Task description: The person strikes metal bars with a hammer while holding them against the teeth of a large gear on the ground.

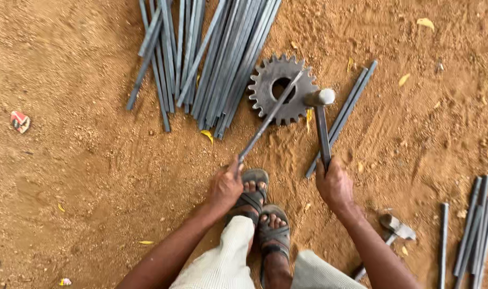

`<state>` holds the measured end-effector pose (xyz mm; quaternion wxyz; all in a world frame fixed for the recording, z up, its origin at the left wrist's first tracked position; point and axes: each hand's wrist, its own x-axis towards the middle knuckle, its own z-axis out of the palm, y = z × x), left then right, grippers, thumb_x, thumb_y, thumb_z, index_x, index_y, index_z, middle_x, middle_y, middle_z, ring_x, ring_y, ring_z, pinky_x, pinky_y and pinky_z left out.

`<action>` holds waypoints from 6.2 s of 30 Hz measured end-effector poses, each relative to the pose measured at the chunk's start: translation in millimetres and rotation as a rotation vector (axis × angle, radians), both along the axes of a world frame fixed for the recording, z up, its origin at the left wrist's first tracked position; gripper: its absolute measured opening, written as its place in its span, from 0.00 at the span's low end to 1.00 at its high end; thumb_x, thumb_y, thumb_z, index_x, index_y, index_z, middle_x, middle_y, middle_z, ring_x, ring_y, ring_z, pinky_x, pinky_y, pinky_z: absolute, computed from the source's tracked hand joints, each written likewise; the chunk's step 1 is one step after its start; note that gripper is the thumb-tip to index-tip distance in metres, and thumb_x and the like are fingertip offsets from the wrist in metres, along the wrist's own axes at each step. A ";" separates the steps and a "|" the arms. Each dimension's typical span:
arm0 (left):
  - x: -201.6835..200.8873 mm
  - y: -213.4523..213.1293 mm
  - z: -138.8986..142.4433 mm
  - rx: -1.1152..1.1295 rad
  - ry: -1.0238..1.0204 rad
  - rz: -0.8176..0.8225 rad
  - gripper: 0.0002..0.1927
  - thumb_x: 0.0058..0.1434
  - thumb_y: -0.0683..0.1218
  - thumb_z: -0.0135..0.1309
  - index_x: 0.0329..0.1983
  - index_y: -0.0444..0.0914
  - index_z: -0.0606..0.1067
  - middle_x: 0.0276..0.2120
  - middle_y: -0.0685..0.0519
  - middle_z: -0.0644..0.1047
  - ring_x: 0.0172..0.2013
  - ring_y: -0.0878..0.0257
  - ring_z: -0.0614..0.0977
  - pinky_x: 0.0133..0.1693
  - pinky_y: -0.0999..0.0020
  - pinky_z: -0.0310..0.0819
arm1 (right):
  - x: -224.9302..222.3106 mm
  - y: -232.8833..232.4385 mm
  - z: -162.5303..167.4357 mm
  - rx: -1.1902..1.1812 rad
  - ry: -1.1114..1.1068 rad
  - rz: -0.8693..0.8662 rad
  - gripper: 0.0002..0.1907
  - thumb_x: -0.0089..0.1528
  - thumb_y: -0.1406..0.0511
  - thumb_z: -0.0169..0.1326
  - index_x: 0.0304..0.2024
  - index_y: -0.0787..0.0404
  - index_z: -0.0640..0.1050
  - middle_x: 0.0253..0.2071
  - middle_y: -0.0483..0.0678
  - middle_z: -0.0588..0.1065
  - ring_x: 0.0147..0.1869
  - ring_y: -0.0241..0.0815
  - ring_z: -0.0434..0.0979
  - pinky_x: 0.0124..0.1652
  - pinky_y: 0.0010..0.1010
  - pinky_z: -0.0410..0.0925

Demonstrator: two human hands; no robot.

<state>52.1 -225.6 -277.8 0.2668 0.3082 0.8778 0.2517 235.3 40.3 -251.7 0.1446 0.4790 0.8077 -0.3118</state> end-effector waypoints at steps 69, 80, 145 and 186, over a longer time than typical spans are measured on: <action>4.5 -21.0 7.0 -0.069 -0.124 -0.006 0.23 0.79 0.50 0.39 0.70 0.33 0.63 0.28 0.46 0.77 0.21 0.59 0.78 0.17 0.67 0.75 | -13.3 61.4 142.0 0.356 1.190 0.168 0.20 0.85 0.56 0.44 0.42 0.61 0.70 0.22 0.44 0.71 0.18 0.31 0.71 0.20 0.24 0.67; 5.7 -20.9 -13.4 -0.021 -0.009 -0.047 0.28 0.74 0.49 0.41 0.73 0.30 0.60 0.26 0.47 0.76 0.18 0.64 0.76 0.13 0.72 0.72 | -28.6 22.0 37.6 0.165 0.093 0.178 0.19 0.75 0.54 0.40 0.43 0.63 0.70 0.23 0.48 0.71 0.12 0.35 0.61 0.08 0.33 0.59; -5.4 94.2 -59.2 0.249 -0.738 0.287 0.28 0.80 0.61 0.32 0.37 0.39 0.73 0.26 0.58 0.71 0.21 0.70 0.70 0.20 0.75 0.67 | -18.6 4.7 52.2 0.160 0.460 0.150 0.15 0.74 0.58 0.50 0.38 0.62 0.71 0.19 0.45 0.70 0.13 0.31 0.64 0.08 0.28 0.61; 10.2 73.1 -46.7 0.197 -0.970 0.390 0.27 0.78 0.62 0.33 0.40 0.37 0.71 0.24 0.57 0.72 0.18 0.69 0.70 0.16 0.72 0.66 | -27.0 -0.5 -5.1 0.040 0.032 0.008 0.22 0.73 0.52 0.42 0.43 0.66 0.70 0.24 0.55 0.73 0.11 0.36 0.64 0.06 0.32 0.61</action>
